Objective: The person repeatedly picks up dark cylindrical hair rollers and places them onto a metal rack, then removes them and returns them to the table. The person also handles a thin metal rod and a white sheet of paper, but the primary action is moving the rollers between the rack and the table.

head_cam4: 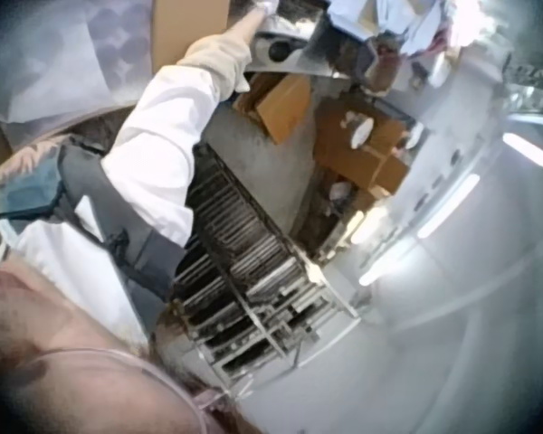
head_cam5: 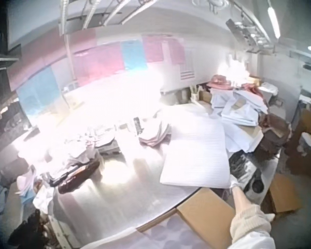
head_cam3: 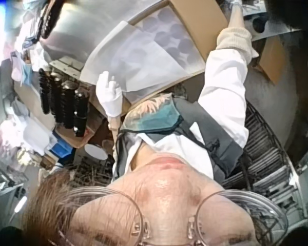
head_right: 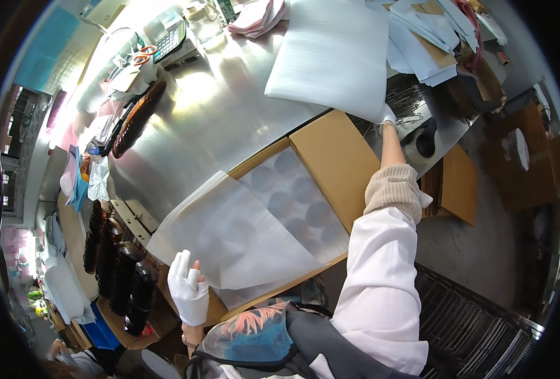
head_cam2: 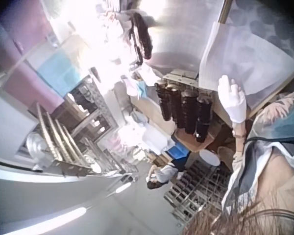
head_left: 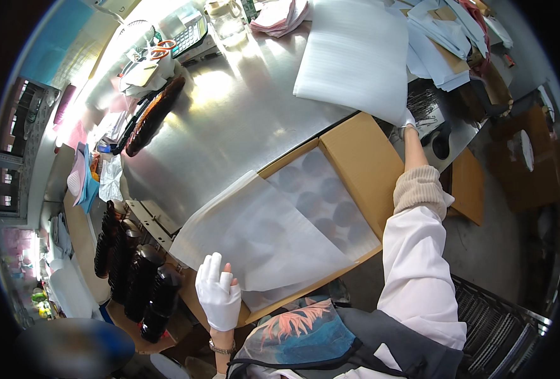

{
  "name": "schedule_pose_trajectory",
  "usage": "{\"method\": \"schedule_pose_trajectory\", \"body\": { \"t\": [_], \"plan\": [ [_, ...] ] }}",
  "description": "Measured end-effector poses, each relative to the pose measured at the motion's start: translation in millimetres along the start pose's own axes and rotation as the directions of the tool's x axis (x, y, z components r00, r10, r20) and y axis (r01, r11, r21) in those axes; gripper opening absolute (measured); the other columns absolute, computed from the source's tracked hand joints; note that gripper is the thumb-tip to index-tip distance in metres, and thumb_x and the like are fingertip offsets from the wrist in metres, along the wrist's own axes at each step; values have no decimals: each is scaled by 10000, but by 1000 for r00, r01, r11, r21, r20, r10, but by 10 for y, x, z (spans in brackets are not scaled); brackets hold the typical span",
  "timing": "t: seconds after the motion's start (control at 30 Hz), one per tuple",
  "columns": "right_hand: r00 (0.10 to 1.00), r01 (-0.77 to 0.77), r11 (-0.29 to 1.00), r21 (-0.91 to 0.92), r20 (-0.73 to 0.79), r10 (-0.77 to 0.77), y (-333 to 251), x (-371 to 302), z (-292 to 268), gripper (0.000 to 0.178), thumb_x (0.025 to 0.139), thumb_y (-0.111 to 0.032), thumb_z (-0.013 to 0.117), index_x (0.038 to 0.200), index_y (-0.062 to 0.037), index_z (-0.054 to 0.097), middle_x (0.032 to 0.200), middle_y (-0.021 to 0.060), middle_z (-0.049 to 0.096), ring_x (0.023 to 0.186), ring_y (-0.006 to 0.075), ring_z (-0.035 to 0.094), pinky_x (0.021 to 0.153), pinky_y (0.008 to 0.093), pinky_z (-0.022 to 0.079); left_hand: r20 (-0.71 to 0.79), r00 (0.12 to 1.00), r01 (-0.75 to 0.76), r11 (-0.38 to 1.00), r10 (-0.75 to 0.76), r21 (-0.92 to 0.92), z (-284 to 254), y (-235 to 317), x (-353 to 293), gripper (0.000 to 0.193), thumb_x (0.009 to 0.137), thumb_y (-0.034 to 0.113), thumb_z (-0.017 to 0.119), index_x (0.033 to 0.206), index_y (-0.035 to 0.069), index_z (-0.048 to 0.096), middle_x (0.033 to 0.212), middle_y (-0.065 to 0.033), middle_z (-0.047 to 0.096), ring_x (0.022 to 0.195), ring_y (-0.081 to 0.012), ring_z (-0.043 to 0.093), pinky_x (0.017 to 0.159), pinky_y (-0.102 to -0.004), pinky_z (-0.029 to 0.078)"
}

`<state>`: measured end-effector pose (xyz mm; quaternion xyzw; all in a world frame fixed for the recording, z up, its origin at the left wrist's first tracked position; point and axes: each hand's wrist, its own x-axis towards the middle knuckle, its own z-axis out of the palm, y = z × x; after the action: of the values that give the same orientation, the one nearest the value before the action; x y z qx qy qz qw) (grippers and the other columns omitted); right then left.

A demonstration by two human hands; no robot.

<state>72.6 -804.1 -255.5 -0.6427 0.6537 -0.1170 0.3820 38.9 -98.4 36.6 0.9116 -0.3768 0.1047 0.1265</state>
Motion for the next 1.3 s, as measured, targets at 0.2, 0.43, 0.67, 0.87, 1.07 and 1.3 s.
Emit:
{"method": "schedule_pose_trajectory", "body": {
  "t": [0.2,0.43,0.67,0.87,1.07,1.3],
  "plan": [
    [984,168,974,-152,-36,-176,-297,-255,-287,512,885,-411,550,1084,43,680,1188,197,668,1078,334,656,818,409,517,12,1000,-2,999,2,-43,-8,18,44,226,673,-108,647,882,-25,622,1273,-189,592,1160,-391,560,946,-443,469],
    [926,-92,962,-257,-377,-12,158,-512,-574,622,847,-537,631,1146,8,654,1180,215,664,1061,344,666,846,446,542,36,999,36,999,-36,-3,8,19,-40,246,723,-40,696,959,-10,634,1224,-177,596,1110,-381,578,923,-462,475],
    [995,-27,926,-377,-102,-12,494,321,-495,557,879,-442,557,1191,11,646,1270,166,636,1132,352,632,892,446,518,31,998,-52,996,55,-68,55,111,218,204,706,-44,710,883,-21,611,1194,-193,604,1047,-388,591,865,-447,480],
    [976,-97,986,-132,-208,68,397,-87,-363,465,851,-331,556,1161,-3,672,1196,190,667,1091,359,651,873,425,522,47,999,-25,999,26,-30,22,142,187,194,690,-43,716,833,-20,587,1178,-198,606,1002,-386,600,819,-439,485],
    [891,-212,976,44,-401,211,351,-349,-960,420,845,-339,579,1058,-4,718,1110,192,698,1035,364,670,851,435,524,22,997,-73,992,75,-101,19,59,176,199,688,-38,714,846,-18,595,1168,-205,605,977,-386,601,812,-433,488],
    [873,329,646,689,-483,71,-230,-1159,-1184,238,867,-143,488,688,-59,620,598,74,572,406,176,483,373,315,374,-60,991,-124,983,117,-135,-28,-10,54,184,697,-20,709,848,-27,605,1129,-192,614,941,-382,604,787,-431,495]
  ]
}}
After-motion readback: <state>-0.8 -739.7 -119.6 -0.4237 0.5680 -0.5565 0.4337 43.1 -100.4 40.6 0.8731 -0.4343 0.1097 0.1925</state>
